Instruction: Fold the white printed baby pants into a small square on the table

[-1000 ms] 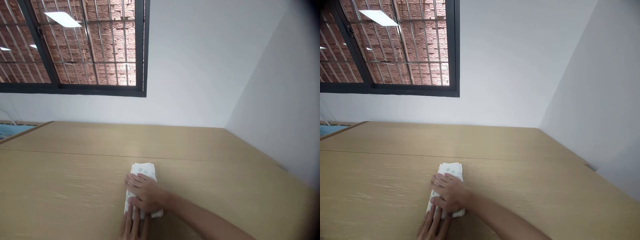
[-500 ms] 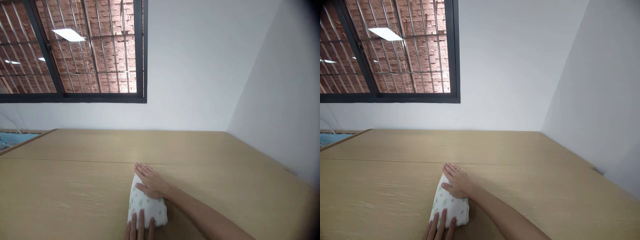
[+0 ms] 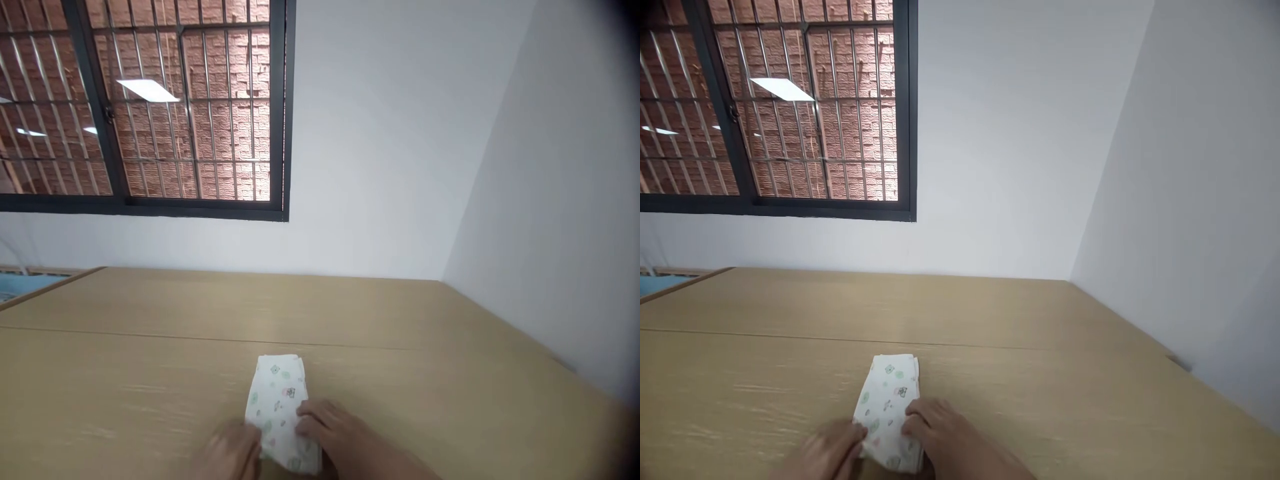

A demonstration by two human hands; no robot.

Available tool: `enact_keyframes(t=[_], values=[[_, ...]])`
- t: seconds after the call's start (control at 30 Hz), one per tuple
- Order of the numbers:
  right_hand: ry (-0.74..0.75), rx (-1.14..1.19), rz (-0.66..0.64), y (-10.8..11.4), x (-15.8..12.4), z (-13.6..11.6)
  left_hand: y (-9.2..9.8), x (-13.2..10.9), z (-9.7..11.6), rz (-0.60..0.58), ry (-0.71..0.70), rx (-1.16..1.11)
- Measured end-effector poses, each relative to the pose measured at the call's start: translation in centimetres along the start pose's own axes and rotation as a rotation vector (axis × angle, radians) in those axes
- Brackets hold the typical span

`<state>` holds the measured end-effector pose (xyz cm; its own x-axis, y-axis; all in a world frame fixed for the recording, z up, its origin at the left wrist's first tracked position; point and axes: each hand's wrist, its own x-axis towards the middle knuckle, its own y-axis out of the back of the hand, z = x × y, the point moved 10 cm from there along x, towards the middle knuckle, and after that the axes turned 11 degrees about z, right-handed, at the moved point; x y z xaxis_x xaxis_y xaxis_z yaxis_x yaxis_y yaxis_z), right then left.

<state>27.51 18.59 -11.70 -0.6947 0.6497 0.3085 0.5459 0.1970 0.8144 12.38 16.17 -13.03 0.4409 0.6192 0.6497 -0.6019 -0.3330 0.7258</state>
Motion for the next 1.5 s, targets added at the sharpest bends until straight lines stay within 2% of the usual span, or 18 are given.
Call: enact_keyframes(t=[0.07,0.1,0.17,0.27,0.43,0.57,0.73,0.83,0.9,0.97,1.0,1.07,1.13,1.23,1.37,1.43,1.5], values=[[-0.023,0.082,0.079,0.9,0.3,0.0,0.5,0.8,-2.2,-0.129,0.308,-0.222],[-0.036,0.143,0.125,1.4,0.7,0.0,0.8,1.0,-2.8,-0.172,0.395,-0.308],[-0.049,0.263,0.211,2.4,1.8,0.3,1.2,1.7,-4.1,-0.205,0.484,-0.444],[-0.084,0.327,0.299,3.1,3.6,1.6,0.4,2.7,-6.4,-0.158,0.493,-0.537],[-0.241,0.246,0.378,1.8,6.0,6.0,-2.5,3.2,-11.2,-0.013,0.555,-0.236],[-0.311,0.12,0.458,0.5,7.2,9.0,-3.7,3.6,-12.5,-0.033,0.619,-0.008],[-0.302,-0.058,0.538,0.3,7.6,9.6,-3.7,4.2,-11.7,-0.13,0.608,0.272],[-0.225,-0.197,0.641,2.1,7.1,6.7,-3.2,5.0,-10.1,-0.066,0.538,0.387],[-0.118,-0.263,0.656,2.7,7.0,3.8,-2.9,6.1,-8.0,0.06,0.407,0.418],[-0.035,-0.262,0.578,2.2,7.4,1.5,-3.1,7.0,-5.2,0.196,0.206,0.407],[-0.01,-0.248,0.516,1.6,7.6,0.8,-3.8,7.1,-3.9,0.21,0.114,0.411],[0.019,-0.224,0.391,0.0,8.0,0.2,-6.1,7.1,-2.3,0.129,-0.018,0.444],[0.034,-0.222,0.296,-1.6,8.2,0.4,-8.8,6.5,-1.9,-0.016,-0.06,0.513],[0.02,-0.25,0.229,-3.2,8.2,1.5,-10.2,5.9,-1.5,-0.032,-0.081,0.598],[0.025,-0.265,0.198,-3.9,8.0,2.4,-10.0,6.0,-1.4,-0.027,-0.034,0.632],[0.037,-0.277,0.209,-3.8,7.8,2.6,-9.9,6.2,-2.0,-0.103,0.046,0.631],[0.034,-0.292,0.221,-3.5,7.5,3.2,-9.9,6.0,-3.0,-0.229,0.162,0.636]])
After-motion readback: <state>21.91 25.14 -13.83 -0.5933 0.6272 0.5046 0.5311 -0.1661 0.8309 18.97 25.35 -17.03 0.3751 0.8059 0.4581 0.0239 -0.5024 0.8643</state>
